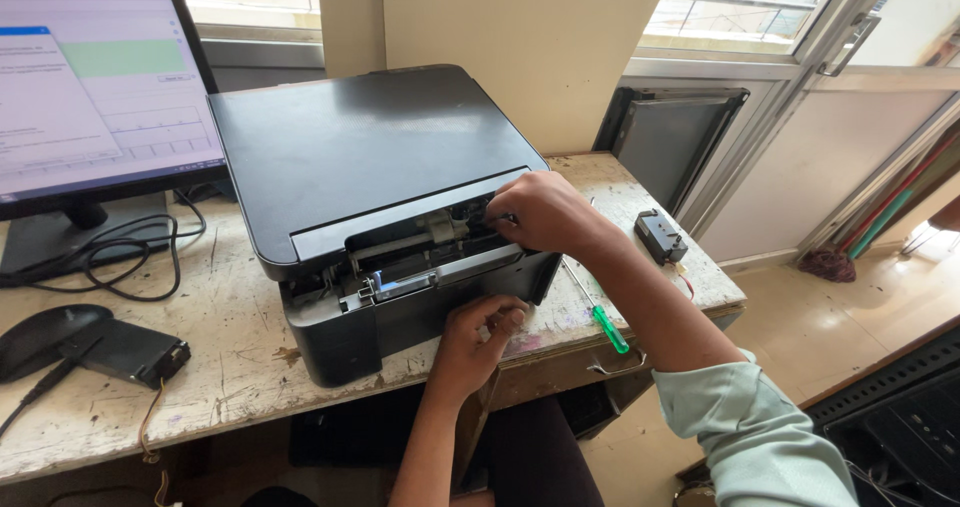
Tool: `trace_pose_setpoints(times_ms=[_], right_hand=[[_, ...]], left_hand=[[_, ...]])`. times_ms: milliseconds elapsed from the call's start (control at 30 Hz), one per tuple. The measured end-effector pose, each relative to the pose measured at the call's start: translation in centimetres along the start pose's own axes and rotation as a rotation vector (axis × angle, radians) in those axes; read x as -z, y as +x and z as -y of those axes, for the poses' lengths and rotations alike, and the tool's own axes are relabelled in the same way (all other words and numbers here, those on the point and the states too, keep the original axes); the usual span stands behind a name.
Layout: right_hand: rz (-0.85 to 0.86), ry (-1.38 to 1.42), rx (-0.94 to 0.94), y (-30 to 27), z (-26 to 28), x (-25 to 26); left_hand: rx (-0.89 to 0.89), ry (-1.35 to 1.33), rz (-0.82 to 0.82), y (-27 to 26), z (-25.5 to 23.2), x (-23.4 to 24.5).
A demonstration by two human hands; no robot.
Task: The person disassembles a printer by removing screws and the top cover using screwdrivers. They manipulate internal components and remove the top casing, placing it aside.
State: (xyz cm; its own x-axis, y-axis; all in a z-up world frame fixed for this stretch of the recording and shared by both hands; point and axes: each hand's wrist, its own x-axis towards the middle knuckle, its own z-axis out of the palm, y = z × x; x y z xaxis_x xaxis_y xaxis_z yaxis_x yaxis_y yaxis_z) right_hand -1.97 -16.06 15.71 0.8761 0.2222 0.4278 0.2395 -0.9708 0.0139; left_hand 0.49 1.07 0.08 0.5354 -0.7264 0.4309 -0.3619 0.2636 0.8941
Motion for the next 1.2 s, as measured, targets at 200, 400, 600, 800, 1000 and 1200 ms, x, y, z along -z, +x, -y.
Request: trace_pose_setpoints(times_ms=[200, 400, 600, 800, 1000, 1200], right_hand=[[-0.004, 0.105, -0.071, 0.2, -0.1, -0.2], [0.015, 0.132, -0.048, -0.1, -0.4, -0.4], [0.102, 0.12, -0.053, 0.0, -0.6, -0.8], [0.242, 0.079, -0.197, 0.5, -0.9, -1.2], [0.34, 0.029, -0.259, 0.9, -1.6, -1.9], [0.307, 0.001, -0.342, 1.0, -1.0, -2.0]], left_hand=[[-0.103, -0.079, -0.027, 0.0, 0.1, 0.0], [-0.059, -0.043, -0.029, -0.1, 0.0, 0.0], [-0.015, 0.009, -0.028, -0.1, -0.1, -0.2], [-0.041, 0.005, -0.025, 0.0, -0.2, -0.2], [-0.041, 0.024, -0.019, -0.1, -0.1, 0.0], [-0.025, 0.019, -0.025, -0.2, -0.1, 0.0]])
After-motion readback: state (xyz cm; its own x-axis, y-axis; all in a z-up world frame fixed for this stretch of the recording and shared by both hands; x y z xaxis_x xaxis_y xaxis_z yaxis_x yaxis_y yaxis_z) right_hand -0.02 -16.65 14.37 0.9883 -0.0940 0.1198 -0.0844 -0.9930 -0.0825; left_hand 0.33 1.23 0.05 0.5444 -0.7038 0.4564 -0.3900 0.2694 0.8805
